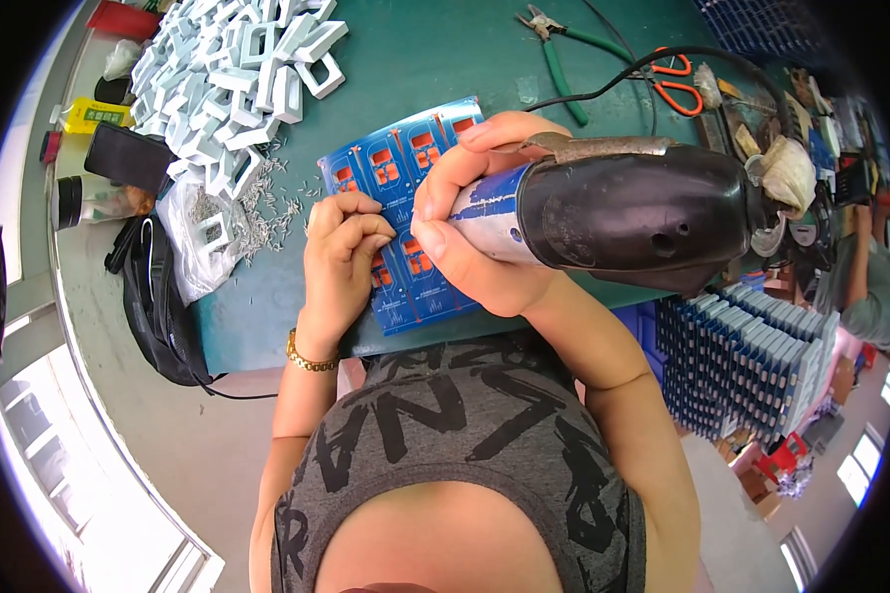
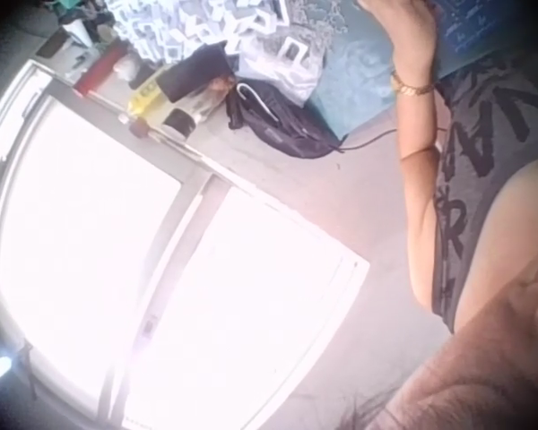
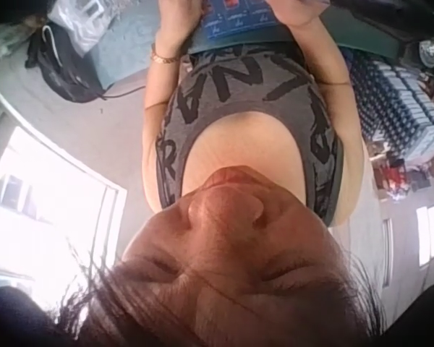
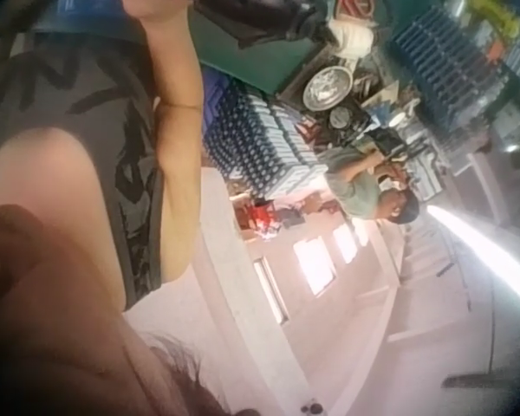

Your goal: The person assembles electronic components onto a circuit board using an electric screwdriver to secure screws into housing parts.

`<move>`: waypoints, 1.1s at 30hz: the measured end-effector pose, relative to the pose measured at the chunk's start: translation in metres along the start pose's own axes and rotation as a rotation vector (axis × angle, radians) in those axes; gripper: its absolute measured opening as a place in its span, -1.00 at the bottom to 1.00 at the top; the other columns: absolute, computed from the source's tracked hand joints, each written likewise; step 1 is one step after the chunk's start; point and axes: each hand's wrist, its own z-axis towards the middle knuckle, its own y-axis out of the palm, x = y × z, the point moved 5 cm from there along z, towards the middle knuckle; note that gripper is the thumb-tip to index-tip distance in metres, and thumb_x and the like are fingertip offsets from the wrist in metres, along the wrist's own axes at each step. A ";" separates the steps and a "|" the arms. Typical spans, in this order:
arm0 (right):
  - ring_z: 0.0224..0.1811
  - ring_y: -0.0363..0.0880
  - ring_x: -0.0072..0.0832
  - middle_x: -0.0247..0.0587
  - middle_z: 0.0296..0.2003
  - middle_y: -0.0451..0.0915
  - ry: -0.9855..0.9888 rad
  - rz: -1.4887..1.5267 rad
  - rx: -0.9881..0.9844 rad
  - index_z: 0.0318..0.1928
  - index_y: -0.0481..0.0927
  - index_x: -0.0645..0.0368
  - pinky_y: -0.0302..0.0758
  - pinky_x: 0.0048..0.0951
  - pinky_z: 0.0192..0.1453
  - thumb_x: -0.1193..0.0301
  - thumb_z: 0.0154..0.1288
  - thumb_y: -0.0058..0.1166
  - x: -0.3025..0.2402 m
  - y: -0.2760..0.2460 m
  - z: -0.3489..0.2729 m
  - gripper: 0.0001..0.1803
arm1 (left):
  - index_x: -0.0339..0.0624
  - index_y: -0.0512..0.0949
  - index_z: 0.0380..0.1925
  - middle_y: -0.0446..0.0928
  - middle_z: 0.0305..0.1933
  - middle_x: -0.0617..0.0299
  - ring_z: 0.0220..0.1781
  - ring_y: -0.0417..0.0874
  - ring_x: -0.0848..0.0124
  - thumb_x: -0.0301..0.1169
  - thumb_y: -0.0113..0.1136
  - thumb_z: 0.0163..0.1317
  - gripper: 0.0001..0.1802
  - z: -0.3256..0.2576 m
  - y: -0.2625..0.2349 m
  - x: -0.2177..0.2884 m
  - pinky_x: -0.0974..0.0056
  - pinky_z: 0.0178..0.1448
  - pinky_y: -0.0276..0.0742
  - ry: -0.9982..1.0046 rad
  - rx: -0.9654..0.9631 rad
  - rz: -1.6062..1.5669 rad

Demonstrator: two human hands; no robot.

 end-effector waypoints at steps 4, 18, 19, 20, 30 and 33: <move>-0.34 0.57 -0.51 -0.19 -0.35 0.51 0.009 -0.027 0.002 0.10 0.16 0.28 0.55 -0.47 -0.16 0.75 0.04 0.15 -0.001 -0.001 0.000 -0.38 | -0.10 0.63 -0.44 0.55 -0.13 0.31 -0.08 0.47 0.28 -0.57 0.34 -0.06 -0.85 0.000 0.001 0.000 0.19 0.05 0.30 -0.025 0.049 -0.005; -0.34 0.60 -0.47 -0.18 -0.34 0.51 -0.011 -0.050 -0.001 0.11 0.12 0.23 0.57 -0.42 -0.16 0.74 0.07 0.15 -0.003 -0.003 -0.002 -0.36 | -0.14 0.69 -0.39 0.59 -0.12 0.29 -0.18 0.53 0.35 -0.60 0.39 -0.11 -0.79 0.002 -0.007 -0.003 0.27 -0.03 0.44 -0.012 -0.013 -0.036; -0.34 0.60 -0.47 -0.18 -0.34 0.51 -0.011 -0.053 0.000 0.11 0.12 0.23 0.57 -0.42 -0.16 0.74 0.07 0.15 -0.004 -0.004 -0.003 -0.36 | -0.17 0.69 -0.38 0.60 -0.10 0.27 -0.19 0.54 0.36 -0.62 0.37 -0.10 -0.78 0.002 -0.007 -0.003 0.30 -0.03 0.47 -0.014 -0.030 -0.031; -0.34 0.57 -0.43 -0.21 -0.33 0.50 0.006 -0.089 -0.033 0.17 0.15 0.10 0.55 -0.38 -0.18 0.69 0.13 0.15 -0.004 -0.004 -0.003 -0.35 | -0.17 0.69 -0.38 0.60 -0.10 0.27 -0.19 0.54 0.36 -0.62 0.37 -0.10 -0.78 0.002 -0.007 -0.003 0.30 -0.03 0.47 -0.013 -0.032 -0.034; -0.36 0.53 -0.40 -0.23 -0.32 0.48 0.047 -0.124 -0.082 0.22 0.16 -0.01 0.53 -0.33 -0.21 0.64 0.19 0.18 -0.003 0.002 -0.003 -0.34 | -0.18 0.64 -0.41 0.59 -0.11 0.26 -0.12 0.54 0.25 -0.57 0.41 -0.13 -0.78 0.000 -0.006 -0.003 0.21 -0.01 0.46 0.012 -0.006 -0.054; -0.36 0.53 -0.41 -0.24 -0.33 0.48 0.046 -0.124 -0.084 0.21 0.17 -0.01 0.53 -0.32 -0.21 0.64 0.19 0.18 -0.002 0.003 -0.002 -0.34 | -0.18 0.62 -0.42 0.58 -0.10 0.25 -0.11 0.55 0.23 -0.59 0.38 -0.11 -0.80 0.002 -0.005 0.004 0.19 -0.01 0.46 0.057 0.005 0.041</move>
